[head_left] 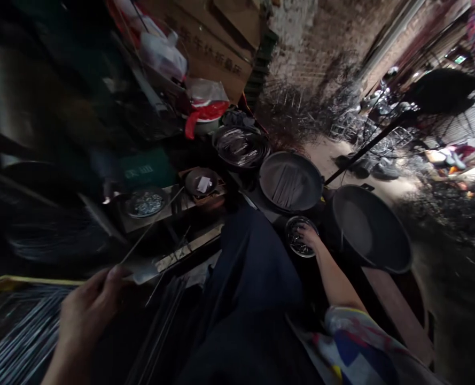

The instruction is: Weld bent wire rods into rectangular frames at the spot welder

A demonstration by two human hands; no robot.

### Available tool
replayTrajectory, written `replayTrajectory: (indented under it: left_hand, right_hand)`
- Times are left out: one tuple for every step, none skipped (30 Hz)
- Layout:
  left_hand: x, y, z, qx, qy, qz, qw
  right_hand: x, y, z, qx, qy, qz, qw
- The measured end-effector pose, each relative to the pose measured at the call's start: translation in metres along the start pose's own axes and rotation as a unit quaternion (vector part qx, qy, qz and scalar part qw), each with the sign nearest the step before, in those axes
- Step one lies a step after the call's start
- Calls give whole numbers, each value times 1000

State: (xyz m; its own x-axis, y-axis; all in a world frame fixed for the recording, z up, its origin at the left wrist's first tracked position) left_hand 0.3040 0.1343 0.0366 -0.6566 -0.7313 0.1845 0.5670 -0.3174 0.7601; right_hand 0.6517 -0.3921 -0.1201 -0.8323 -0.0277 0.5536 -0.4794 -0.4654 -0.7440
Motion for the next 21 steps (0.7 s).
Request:
replayTrajectory:
  left_hand:
    - [2, 4, 0, -8, 4, 9, 1000]
    - [3, 7, 0, -17, 8, 16, 1000]
    - [4, 10, 0, -23, 10, 19, 999]
    - [5, 13, 0, -28, 12, 18, 999]
    - [5, 15, -1, -29, 10, 15, 999]
    - [5, 15, -2, -26, 6, 12, 1000]
    - [4, 14, -3, -21, 4, 9, 1000]
    - [2, 13, -4, -21, 3, 7, 1000]
    - [0, 10, -5, -24, 5, 4, 1000]
    - [-3, 7, -6, -28, 9, 0, 1000]
    - [-6, 3, -7, -33, 13, -2, 999]
    - [-9, 0, -9, -34, 17, -3, 999]
    - [-11, -2, -11, -28, 17, -3, 999]
    - [-11, -3, -13, -15, 16, -9, 1000]
    - [-11, -3, -15, 6, 14, -18, 1000]
    - [-9, -2, -17, 28, 11, -36, 999]
    - [-7, 1, -18, 46, 10, -63, 997]
    - [-6, 4, -19, 64, 10, -80, 995]
    - [-4, 7, -19, 76, 9, -95, 993]
    - [-3, 9, -17, 79, 15, -105, 991]
    - [-2, 11, -16, 77, 23, -113, 990]
  right_hand:
    - [0, 0, 0, -11, 1, 9, 1000]
    - [0, 1, 0, -19, 2, 17, 1000]
    - [1, 1, 0, -25, 4, 23, 999]
    - [1, 1, 0, -29, 5, 27, 999]
    - [2, 1, 0, -31, 4, 28, 999]
    - [3, 1, 0, -31, 5, 27, 999]
    - [4, 0, 0, -30, 6, 24, 999]
    - [5, 0, 1, -27, 9, 21, 999]
    - [6, -1, 2, -23, 14, 19, 999]
    - [7, -2, 2, -20, 20, 17, 999]
    - [9, -4, 2, -18, 28, 17, 999]
    - [11, -6, 2, -18, 35, 18, 999]
    - [13, -8, 1, -19, 42, 20, 999]
    - [16, -11, 0, -22, 49, 22, 998]
    - [20, -14, -1, -24, 54, 25, 998]
    - [22, -18, -1, -26, 59, 28, 998]
    - [24, -22, -2, -27, 62, 32, 997]
    - [24, -26, -2, -30, 65, 38, 997]
    - [22, -31, -3, -32, 61, 43, 997]
    - [19, -37, -5, -32, 52, 49, 997]
    - [17, -44, -8, -30, 40, 56, 997]
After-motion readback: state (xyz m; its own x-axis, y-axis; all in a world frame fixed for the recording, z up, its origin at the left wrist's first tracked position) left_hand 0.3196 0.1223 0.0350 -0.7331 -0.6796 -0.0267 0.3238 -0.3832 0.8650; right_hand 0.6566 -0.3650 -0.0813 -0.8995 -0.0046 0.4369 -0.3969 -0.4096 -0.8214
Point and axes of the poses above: each hand's wrist, its own x-axis away from the middle knuckle, its own z-axis out of the back of the hand, y = z × x, the point moved 4 cm from there along -x, towards the middle knuckle, and after that the axes turned 13 degrees about x, right-handed, at the moved point
